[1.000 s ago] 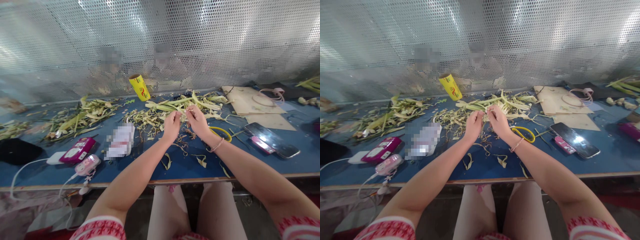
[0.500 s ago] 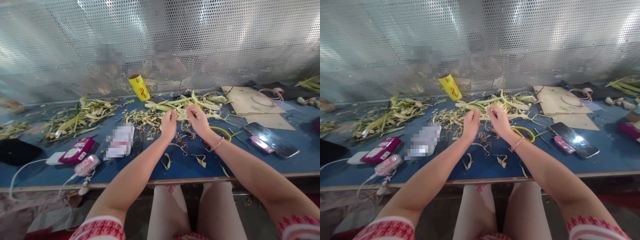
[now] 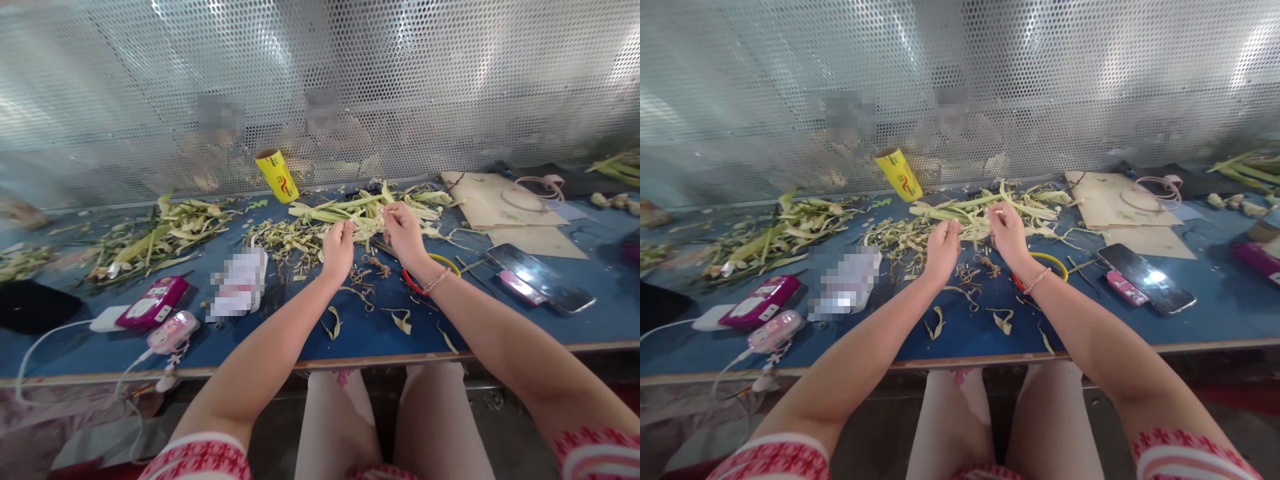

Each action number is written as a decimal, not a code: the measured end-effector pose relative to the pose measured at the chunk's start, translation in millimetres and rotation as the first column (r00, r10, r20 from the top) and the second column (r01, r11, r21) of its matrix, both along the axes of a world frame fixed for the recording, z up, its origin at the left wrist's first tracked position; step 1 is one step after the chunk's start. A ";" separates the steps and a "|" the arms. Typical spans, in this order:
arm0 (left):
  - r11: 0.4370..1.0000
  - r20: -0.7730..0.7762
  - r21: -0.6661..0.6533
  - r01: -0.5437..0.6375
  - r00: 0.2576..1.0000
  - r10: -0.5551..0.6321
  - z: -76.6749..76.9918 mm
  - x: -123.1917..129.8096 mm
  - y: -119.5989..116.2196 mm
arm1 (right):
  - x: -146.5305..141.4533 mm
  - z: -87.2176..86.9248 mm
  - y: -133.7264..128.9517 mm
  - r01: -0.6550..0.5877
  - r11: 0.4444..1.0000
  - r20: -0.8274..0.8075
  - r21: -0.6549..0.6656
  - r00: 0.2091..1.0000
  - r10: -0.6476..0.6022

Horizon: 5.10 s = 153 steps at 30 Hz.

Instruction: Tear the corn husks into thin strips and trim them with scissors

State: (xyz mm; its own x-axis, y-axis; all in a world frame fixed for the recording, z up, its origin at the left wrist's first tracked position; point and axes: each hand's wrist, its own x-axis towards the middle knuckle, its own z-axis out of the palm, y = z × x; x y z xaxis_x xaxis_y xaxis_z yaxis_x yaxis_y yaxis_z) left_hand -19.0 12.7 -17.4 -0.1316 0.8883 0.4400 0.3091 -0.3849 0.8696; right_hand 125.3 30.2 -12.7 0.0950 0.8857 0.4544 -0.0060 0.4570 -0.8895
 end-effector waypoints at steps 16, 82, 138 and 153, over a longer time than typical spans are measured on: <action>0.967 0.386 -0.160 0.198 0.914 -0.123 -1.8 4.8 8.3 | -2.3 -2.7 0.7 -0.054 0.998 0.009 0.010 0.999 0.054; 0.972 -0.055 0.038 0.231 0.972 -0.229 -3.0 7.0 -2.8 | -4.0 8.3 -9.5 0.111 0.992 0.407 0.062 0.905 -0.126; 0.886 0.587 -0.192 0.422 0.773 -0.241 12.3 11.0 -0.6 | 1.7 5.7 4.5 0.027 0.999 0.317 -0.047 0.948 -0.011; 0.877 0.693 -0.217 0.428 0.701 -0.170 13.0 8.9 -0.2 | -0.7 -4.4 7.7 -0.061 0.986 0.158 -0.154 0.984 0.085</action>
State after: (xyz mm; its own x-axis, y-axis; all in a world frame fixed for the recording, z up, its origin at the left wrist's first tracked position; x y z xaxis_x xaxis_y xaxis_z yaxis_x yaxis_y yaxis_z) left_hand -10.1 12.5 -4.5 0.0366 0.9992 0.0189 -0.4448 -0.0006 0.8957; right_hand 124.6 37.9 -17.1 -0.0371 0.9461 0.3217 0.1170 0.3238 -0.9389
